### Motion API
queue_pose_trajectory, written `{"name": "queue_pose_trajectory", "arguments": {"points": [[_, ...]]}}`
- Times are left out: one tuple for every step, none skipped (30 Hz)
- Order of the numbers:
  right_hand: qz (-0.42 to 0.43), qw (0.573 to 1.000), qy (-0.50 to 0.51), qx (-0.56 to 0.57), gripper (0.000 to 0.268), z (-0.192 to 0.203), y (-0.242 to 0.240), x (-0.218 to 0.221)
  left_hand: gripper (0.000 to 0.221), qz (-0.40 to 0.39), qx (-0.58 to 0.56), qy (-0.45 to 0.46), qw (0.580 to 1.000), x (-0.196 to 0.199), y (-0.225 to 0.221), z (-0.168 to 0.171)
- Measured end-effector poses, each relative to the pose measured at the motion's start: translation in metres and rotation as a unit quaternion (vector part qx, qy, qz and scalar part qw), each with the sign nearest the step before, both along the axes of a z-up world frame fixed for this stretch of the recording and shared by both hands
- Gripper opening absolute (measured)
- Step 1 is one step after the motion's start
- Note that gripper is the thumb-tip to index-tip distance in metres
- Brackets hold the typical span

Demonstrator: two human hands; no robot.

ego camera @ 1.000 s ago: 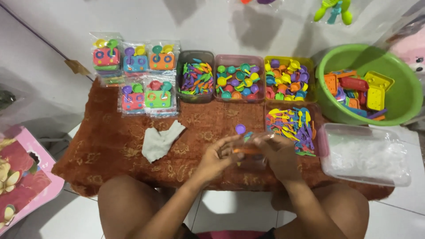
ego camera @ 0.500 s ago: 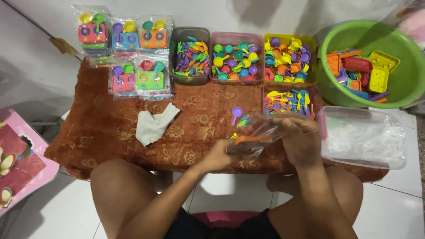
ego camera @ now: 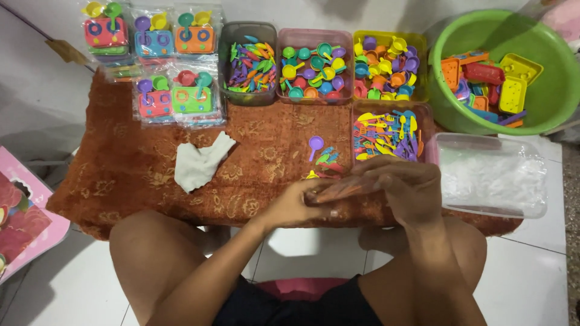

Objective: Packing small colorful plastic toy components into individual plastic bags.

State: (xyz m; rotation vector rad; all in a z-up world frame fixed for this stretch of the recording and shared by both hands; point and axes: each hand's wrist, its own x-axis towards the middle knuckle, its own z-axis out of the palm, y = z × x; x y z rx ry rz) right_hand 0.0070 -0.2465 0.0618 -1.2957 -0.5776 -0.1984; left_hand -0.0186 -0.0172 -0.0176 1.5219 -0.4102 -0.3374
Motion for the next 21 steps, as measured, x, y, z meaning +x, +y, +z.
{"name": "queue_pose_trajectory", "arguments": {"points": [[0.0, 1.0, 0.001, 0.0, 0.027, 0.005, 0.003, -0.002, 0.06, 0.0, 0.0, 0.001, 1.0, -0.003, -0.003, 0.001], [-0.015, 1.0, -0.002, -0.02, 0.028, 0.009, 0.007, -0.004, 0.049, 0.019, -0.01, -0.007, 1.0, -0.008, -0.006, 0.001], [-0.028, 0.999, -0.005, -0.039, 0.029, 0.014, 0.011, -0.007, 0.039, 0.039, -0.02, -0.015, 0.999, -0.012, -0.009, 0.001], [-0.029, 0.999, -0.004, -0.04, 0.029, 0.017, 0.013, -0.008, 0.039, 0.039, -0.02, -0.014, 0.999, -0.012, -0.01, 0.002], [-0.037, 0.998, 0.004, -0.051, 0.027, 0.02, 0.016, -0.01, 0.032, 0.06, -0.017, -0.018, 0.998, -0.012, -0.01, 0.002], [-0.045, 0.997, 0.01, -0.063, 0.025, 0.024, 0.019, -0.01, 0.025, 0.081, -0.013, -0.024, 0.996, -0.011, -0.011, 0.003], [-0.045, 0.997, 0.01, -0.063, 0.025, 0.026, 0.024, -0.013, 0.025, 0.082, -0.014, -0.024, 0.996, -0.013, -0.015, -0.01], [-0.059, 0.996, 0.015, -0.062, 0.022, 0.029, 0.029, -0.015, 0.025, 0.088, -0.026, -0.027, 0.995, -0.014, -0.019, -0.023], [-0.074, 0.995, 0.02, -0.061, 0.019, 0.031, 0.034, -0.018, 0.025, 0.095, -0.038, -0.031, 0.994, -0.016, -0.023, -0.035], [-0.074, 0.995, 0.021, -0.061, 0.019, 0.025, 0.031, -0.017, 0.025, 0.095, -0.038, -0.031, 0.994, -0.017, -0.023, -0.028], [-0.097, 0.991, 0.048, -0.08, 0.016, 0.02, 0.028, -0.016, 0.019, 0.104, -0.052, 0.001, 0.993, -0.017, -0.023, -0.021], [-0.12, 0.985, 0.076, -0.099, 0.015, 0.014, 0.024, -0.016, 0.013, 0.113, -0.066, 0.032, 0.991, -0.018, -0.023, -0.014], [-0.12, 0.985, 0.076, -0.099, 0.015, 0.012, 0.022, -0.013, 0.013, 0.113, -0.066, 0.033, 0.991, -0.016, -0.022, -0.018], [-0.113, 0.986, 0.09, -0.088, 0.019, 0.01, 0.019, -0.01, 0.014, 0.123, -0.068, 0.046, 0.989, -0.015, -0.022, -0.021], [-0.106, 0.986, 0.104, -0.077, 0.025, 0.008, 0.017, -0.007, 0.017, 0.133, -0.07, 0.059, 0.987, -0.013, -0.021, -0.024], [-0.107, 0.986, 0.104, -0.078, 0.025, 0.011, 0.018, -0.006, 0.017, 0.132, -0.07, 0.059, 0.987, -0.01, -0.022, -0.014], [-0.097, 0.985, 0.119, -0.076, 0.03, 0.015, 0.02, -0.006, 0.017, 0.141, -0.078, 0.066, 0.985, -0.008, -0.023, -0.004], [-0.086, 0.984, 0.135, -0.075, 0.036, 0.019, 0.022, -0.005, 0.018, 0.149, -0.086, 0.073, 0.982, -0.005, -0.023, 0.006], [-0.087, 0.984, 0.135, -0.075, 0.036, 0.013, 0.019, -0.001, 0.018, 0.148, -0.087, 0.073, 0.982, -0.004, -0.022, 0.002], [-0.083, 0.983, 0.132, -0.098, 0.038, 0.007, 0.017, 0.003, 0.017, 0.164, -0.098, 0.094, 0.977, -0.003, -0.02, -0.001], [-0.079, 0.981, 0.129, -0.122, 0.042, 0.002, 0.015, 0.007, 0.017, 0.18, -0.11, 0.115, 0.971, -0.002, -0.018, -0.005]]}}
